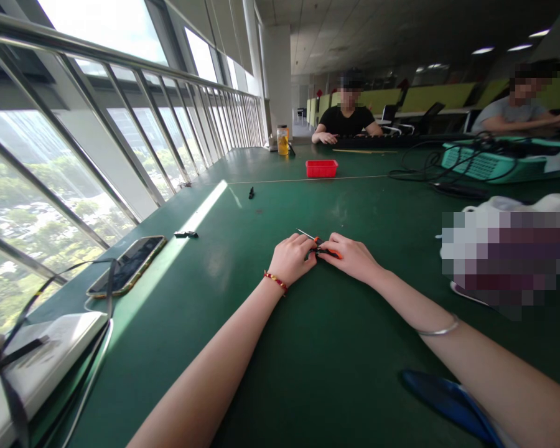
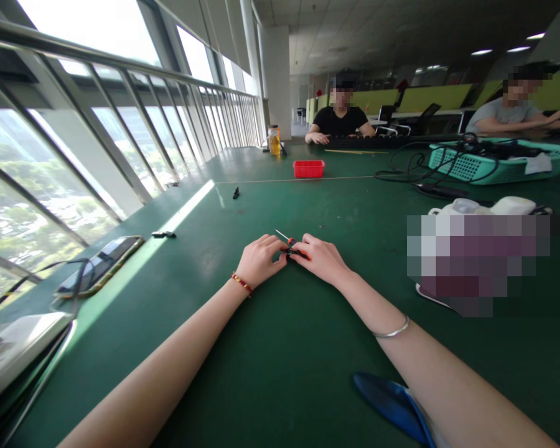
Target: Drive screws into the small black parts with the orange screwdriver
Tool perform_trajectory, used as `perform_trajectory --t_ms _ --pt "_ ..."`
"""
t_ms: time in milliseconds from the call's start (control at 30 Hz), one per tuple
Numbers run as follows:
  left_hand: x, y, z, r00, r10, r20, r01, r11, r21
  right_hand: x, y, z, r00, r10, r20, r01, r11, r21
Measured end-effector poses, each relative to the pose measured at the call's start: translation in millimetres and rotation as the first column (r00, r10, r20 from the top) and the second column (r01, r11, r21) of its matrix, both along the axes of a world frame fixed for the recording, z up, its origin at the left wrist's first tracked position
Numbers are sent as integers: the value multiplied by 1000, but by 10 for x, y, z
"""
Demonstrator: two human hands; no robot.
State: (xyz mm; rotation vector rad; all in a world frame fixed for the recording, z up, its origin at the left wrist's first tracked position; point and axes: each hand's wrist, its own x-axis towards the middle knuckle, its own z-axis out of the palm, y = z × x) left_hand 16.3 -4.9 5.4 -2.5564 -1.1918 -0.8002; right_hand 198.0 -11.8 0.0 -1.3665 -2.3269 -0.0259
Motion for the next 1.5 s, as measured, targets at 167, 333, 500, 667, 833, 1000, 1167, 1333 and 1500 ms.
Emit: perform_trajectory --t_ms 167,333,500,667,833,1000,1167,1333,1500 --pt "-5 6 -9 999 9 33 -10 1000 12 -14 -36 28 995 -30 -100 33 999 36" --pt "-9 22 -14 998 -24 50 23 1000 17 -5 -38 30 989 9 -148 4 996 89" --pt "-11 11 13 990 -31 141 34 999 -20 3 -32 25 987 23 -162 -6 994 108" --pt "-36 16 23 953 -15 303 43 995 -87 8 -27 34 964 -11 -266 41 993 107" --pt "-64 36 -18 939 -123 322 199 956 -215 92 33 18 926 -118 -357 166 980 106" --pt "-71 42 -46 959 -143 245 210 937 -277 141 54 21 931 -149 -334 191 977 96" --pt "-77 55 -46 966 -129 223 195 932 -305 134 55 13 946 -150 -288 180 980 80" --pt "-74 51 -29 948 -98 303 169 961 -220 135 65 -11 965 -170 -202 178 984 22" --pt "-70 24 9 920 -34 390 76 993 -91 130 64 -13 975 -205 -88 200 978 -67"
